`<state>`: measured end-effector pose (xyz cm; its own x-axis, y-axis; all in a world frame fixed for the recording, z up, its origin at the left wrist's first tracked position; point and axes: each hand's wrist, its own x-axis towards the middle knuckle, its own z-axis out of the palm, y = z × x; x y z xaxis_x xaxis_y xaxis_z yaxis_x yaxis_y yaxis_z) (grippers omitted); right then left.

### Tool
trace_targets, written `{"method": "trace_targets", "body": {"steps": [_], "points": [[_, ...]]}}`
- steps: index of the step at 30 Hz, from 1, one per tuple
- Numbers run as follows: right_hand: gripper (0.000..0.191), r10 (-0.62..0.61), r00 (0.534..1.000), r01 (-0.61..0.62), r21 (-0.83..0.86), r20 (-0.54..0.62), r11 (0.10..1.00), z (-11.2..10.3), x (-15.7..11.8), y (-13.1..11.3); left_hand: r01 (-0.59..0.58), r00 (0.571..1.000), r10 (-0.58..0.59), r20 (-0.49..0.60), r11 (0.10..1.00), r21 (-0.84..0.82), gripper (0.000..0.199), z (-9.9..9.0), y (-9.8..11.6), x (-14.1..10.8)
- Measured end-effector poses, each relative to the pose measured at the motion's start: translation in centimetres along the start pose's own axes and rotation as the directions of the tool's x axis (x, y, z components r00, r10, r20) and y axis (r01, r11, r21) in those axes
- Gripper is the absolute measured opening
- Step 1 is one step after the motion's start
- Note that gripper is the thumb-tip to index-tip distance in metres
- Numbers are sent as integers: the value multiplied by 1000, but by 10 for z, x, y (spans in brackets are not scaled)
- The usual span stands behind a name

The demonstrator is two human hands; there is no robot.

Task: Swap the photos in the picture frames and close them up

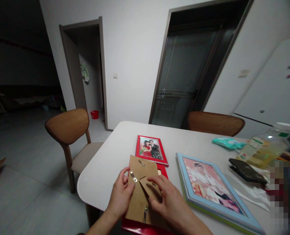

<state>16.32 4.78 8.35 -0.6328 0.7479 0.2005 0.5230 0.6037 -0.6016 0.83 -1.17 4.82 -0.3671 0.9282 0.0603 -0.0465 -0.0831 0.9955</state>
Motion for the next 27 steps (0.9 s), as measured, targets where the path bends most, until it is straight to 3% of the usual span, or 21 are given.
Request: {"method": "trace_targets", "body": {"steps": [2,4,6,10,13,15,18,20,23,25,27], "points": [[33,-7,1000,8,27,-29,1000,-1,1,5,71,997,-75,-33,992,-109,50,-14,7,3],[32,28,996,-29,-13,-82,999,-2,3,18,111,989,-120,-85,988,-107,52,-37,11,5],[34,101,989,-113,-114,-106,987,0,4,35,133,983,-133,-129,991,-12,51,-63,11,8],[43,275,960,-278,-270,-46,922,9,5,59,134,971,-78,-226,961,241,47,-112,1,15],[53,306,951,-303,-268,-33,914,13,6,65,123,963,-24,-269,925,359,47,-131,-6,21],[58,296,953,-304,-215,-67,928,11,9,65,93,958,43,-284,890,446,45,-130,-7,23],[61,353,923,-354,22,-154,935,3,11,62,9,953,155,-261,844,536,44,-107,-3,19],[65,462,876,-408,298,-137,863,-4,10,55,-68,962,205,-182,822,565,45,-76,4,9],[74,537,842,-418,695,55,584,-16,5,37,-208,975,211,62,790,577,45,-19,15,-10],[80,508,849,-379,837,145,395,-22,1,24,-222,972,138,189,800,557,63,17,20,-20],[83,482,859,-344,892,174,292,-25,-1,14,-317,930,138,342,774,548,82,43,23,-28]]}}
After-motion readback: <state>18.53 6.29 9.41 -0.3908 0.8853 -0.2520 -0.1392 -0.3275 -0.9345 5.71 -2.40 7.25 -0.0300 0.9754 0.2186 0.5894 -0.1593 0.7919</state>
